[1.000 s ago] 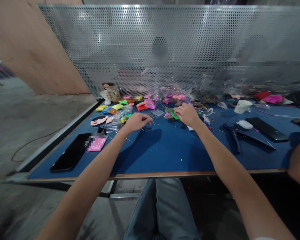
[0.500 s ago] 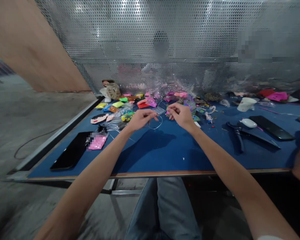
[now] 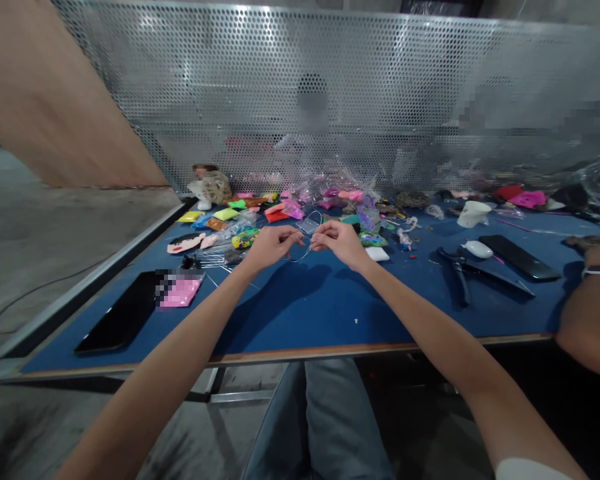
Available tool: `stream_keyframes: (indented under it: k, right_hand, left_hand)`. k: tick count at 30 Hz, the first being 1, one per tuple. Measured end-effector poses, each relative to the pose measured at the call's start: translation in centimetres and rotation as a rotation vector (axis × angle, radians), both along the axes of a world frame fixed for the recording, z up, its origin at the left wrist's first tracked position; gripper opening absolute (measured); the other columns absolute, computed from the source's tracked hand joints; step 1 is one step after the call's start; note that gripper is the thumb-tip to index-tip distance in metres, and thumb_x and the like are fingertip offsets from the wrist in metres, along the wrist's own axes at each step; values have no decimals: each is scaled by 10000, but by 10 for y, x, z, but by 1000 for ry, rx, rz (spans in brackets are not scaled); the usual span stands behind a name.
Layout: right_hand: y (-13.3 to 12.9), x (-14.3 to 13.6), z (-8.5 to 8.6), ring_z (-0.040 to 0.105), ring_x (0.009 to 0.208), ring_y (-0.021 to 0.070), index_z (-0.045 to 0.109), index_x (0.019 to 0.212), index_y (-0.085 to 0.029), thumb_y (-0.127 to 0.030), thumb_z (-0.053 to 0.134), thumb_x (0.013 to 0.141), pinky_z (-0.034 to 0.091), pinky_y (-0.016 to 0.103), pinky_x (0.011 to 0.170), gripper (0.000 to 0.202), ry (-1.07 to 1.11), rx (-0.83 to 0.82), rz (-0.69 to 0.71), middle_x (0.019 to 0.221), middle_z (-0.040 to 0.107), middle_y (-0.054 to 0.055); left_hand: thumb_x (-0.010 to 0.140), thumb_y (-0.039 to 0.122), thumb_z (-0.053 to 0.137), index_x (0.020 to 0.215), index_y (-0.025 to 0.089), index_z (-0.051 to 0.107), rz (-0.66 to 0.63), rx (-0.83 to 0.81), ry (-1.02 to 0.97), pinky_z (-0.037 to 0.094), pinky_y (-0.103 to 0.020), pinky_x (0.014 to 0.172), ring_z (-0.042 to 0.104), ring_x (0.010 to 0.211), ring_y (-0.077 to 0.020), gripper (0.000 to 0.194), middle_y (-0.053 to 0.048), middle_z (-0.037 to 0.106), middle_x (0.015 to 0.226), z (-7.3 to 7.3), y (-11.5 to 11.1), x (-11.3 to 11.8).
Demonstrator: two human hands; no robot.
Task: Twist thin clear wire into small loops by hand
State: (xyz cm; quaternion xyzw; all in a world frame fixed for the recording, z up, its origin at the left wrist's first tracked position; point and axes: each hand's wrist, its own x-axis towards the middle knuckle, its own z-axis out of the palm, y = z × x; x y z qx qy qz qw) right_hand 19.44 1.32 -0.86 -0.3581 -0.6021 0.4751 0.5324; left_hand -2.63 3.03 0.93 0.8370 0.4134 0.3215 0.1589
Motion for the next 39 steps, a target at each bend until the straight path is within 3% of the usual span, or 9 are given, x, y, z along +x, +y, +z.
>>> stream_keyframes:
  k: [7,15,20,26,34,36,39]
  right_hand:
    - [5,5,-6,756,768,202,698,916,-181,-390,913,645,646,364,787,404,46,-119,42,870,783,65]
    - [2,7,-8,772,766,230,763,895,-147,-354,924,655,672,348,736,356,-21,-226,148,839,788,107]
    - [1,1,-12,777,778,227,758,868,-152,-357,931,648,677,330,727,346,36,-259,131,861,791,107]
    - [4,-1,-11,765,720,209,740,820,-154,-359,921,647,661,308,681,323,79,-188,44,823,783,94]
    - [11,-2,-17,694,650,161,695,788,-192,-387,893,627,584,291,638,322,72,-50,-136,758,763,30]
    - [12,-2,-17,682,664,164,699,802,-196,-398,862,661,560,293,649,295,-11,18,-172,761,761,27]
    - [11,1,-14,695,722,191,722,857,-201,-406,797,739,549,317,708,248,-219,159,-235,784,759,32]
  left_hand:
    - [982,458,498,866,244,756,88,65,100,463,-246,625,673,615,-163,354,4,753,708,5,-5,2]
    - [973,453,535,937,250,756,148,129,131,436,-254,608,688,663,-175,303,0,773,783,9,-11,3]
    - [970,438,541,979,239,744,151,137,113,448,-247,610,694,656,-171,284,-4,777,784,9,-11,2]
    - [989,430,493,967,223,737,14,-19,-34,522,-236,649,730,683,-158,321,-12,792,907,1,-3,1]
    - [963,463,527,971,132,743,-193,-330,-258,588,-269,667,752,708,-188,395,-95,788,1003,-13,7,4]
    - [979,463,498,953,139,750,-205,-322,-204,588,-271,690,752,723,-188,412,-93,787,1004,-14,7,4]
    - [977,433,520,943,188,775,-102,-137,-23,575,-283,772,752,831,-210,355,-67,788,998,-13,5,4]
